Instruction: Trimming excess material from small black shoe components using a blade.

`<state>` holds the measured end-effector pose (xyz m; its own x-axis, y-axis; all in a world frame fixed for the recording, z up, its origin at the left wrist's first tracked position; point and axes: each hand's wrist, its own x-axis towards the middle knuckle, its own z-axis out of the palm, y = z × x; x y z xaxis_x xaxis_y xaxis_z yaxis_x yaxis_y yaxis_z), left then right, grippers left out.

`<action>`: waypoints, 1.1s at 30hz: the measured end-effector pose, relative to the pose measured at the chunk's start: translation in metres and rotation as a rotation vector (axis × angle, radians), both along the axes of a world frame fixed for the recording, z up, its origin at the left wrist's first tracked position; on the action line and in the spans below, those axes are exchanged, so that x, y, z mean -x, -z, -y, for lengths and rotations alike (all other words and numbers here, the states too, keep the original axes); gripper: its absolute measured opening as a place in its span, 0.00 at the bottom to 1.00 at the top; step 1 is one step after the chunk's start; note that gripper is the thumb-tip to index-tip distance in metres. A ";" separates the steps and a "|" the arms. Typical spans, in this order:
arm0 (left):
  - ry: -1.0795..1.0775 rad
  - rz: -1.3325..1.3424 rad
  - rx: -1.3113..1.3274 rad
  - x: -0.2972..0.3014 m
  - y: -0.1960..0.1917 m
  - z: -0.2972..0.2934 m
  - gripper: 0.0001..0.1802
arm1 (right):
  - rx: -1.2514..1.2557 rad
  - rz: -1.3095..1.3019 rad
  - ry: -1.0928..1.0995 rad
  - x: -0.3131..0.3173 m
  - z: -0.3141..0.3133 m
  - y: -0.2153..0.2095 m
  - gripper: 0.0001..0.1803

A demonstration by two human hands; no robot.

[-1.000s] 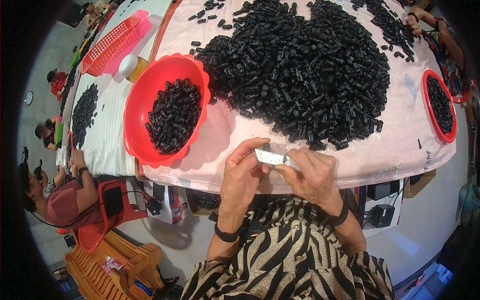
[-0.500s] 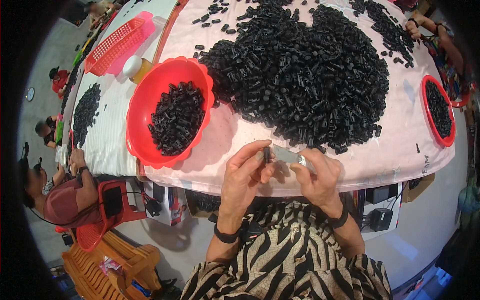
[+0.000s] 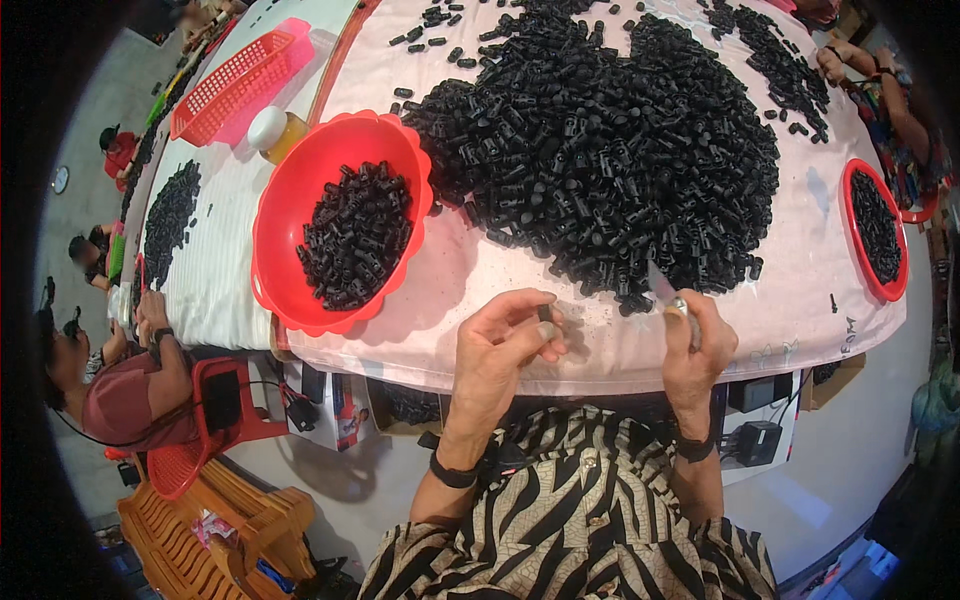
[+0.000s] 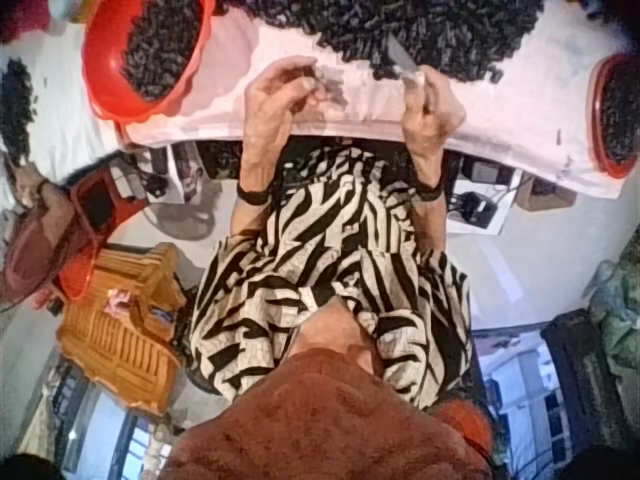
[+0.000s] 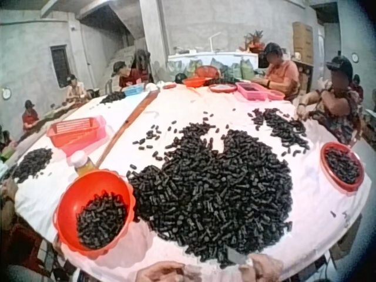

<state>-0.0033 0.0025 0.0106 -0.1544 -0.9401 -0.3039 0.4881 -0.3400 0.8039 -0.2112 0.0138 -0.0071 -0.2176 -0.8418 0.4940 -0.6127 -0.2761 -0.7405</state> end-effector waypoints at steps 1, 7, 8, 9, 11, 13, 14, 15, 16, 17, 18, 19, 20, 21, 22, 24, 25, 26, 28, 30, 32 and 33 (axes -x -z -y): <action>-0.002 -0.001 0.007 0.000 0.000 0.000 0.14 | -0.034 0.024 0.026 0.002 -0.001 0.000 0.11; -0.011 0.021 -0.004 0.001 0.000 0.000 0.14 | -0.002 -0.039 -0.021 0.002 0.000 0.005 0.11; -0.010 0.023 -0.003 0.001 0.000 0.000 0.14 | -0.002 -0.037 -0.021 0.001 0.000 0.005 0.11; -0.013 0.020 0.001 0.001 -0.001 0.000 0.14 | -0.002 -0.010 -0.029 0.001 0.001 0.006 0.11; -0.015 0.019 0.007 0.002 -0.002 0.001 0.14 | 0.000 0.020 -0.037 0.002 0.001 0.006 0.11; -0.034 0.054 0.007 0.004 -0.001 0.001 0.14 | 0.035 -0.006 -0.056 0.002 0.002 0.007 0.11; -0.035 0.058 0.009 0.004 0.000 0.001 0.14 | 0.037 -0.002 -0.057 0.001 0.003 0.006 0.11; -0.022 0.062 0.013 0.004 0.001 0.001 0.13 | 0.018 0.008 -0.063 0.000 0.002 0.004 0.11; -0.009 0.067 0.016 0.003 0.002 0.001 0.13 | 0.000 0.018 -0.071 0.000 0.002 0.003 0.11; -0.016 0.074 0.021 0.003 0.002 0.000 0.13 | 0.005 0.024 -0.077 -0.001 0.002 0.001 0.11; 0.003 0.080 0.014 0.004 0.002 0.000 0.13 | 0.005 0.003 -0.060 -0.001 0.002 0.000 0.10; 0.021 0.087 0.007 0.005 0.002 0.000 0.13 | 0.005 -0.017 -0.043 -0.001 0.002 0.000 0.10; 0.010 0.096 0.011 0.005 0.002 0.000 0.13 | 0.010 -0.009 -0.054 -0.001 0.002 0.002 0.10; 0.015 0.088 0.011 0.005 0.002 0.000 0.13 | 0.002 -0.005 -0.051 0.000 0.002 0.005 0.10; 0.020 0.080 0.010 0.005 0.002 0.000 0.14 | -0.006 -0.002 -0.049 -0.001 0.002 0.007 0.10; 0.015 0.089 0.016 0.006 0.003 -0.001 0.14 | -0.021 -0.009 -0.061 0.000 0.001 0.004 0.10; 0.015 0.093 0.010 0.006 0.002 -0.002 0.13 | -0.019 -0.007 -0.057 0.000 0.001 0.004 0.10; 0.018 0.096 0.005 0.006 0.002 -0.002 0.13 | -0.018 -0.006 -0.050 0.000 0.001 0.004 0.10; 0.016 0.102 0.016 0.005 -0.001 -0.002 0.13 | 0.006 -0.007 -0.059 0.000 0.002 0.003 0.10; 0.040 0.107 -0.013 0.003 -0.001 -0.002 0.13 | 0.022 -0.009 -0.073 0.001 0.003 0.005 0.10; 0.005 0.260 0.007 0.001 -0.010 -0.002 0.12 | 0.035 -0.024 -0.072 0.000 0.002 0.004 0.10; -0.027 0.411 0.021 0.000 -0.015 -0.002 0.12 | 0.041 -0.040 -0.068 0.000 0.003 0.004 0.10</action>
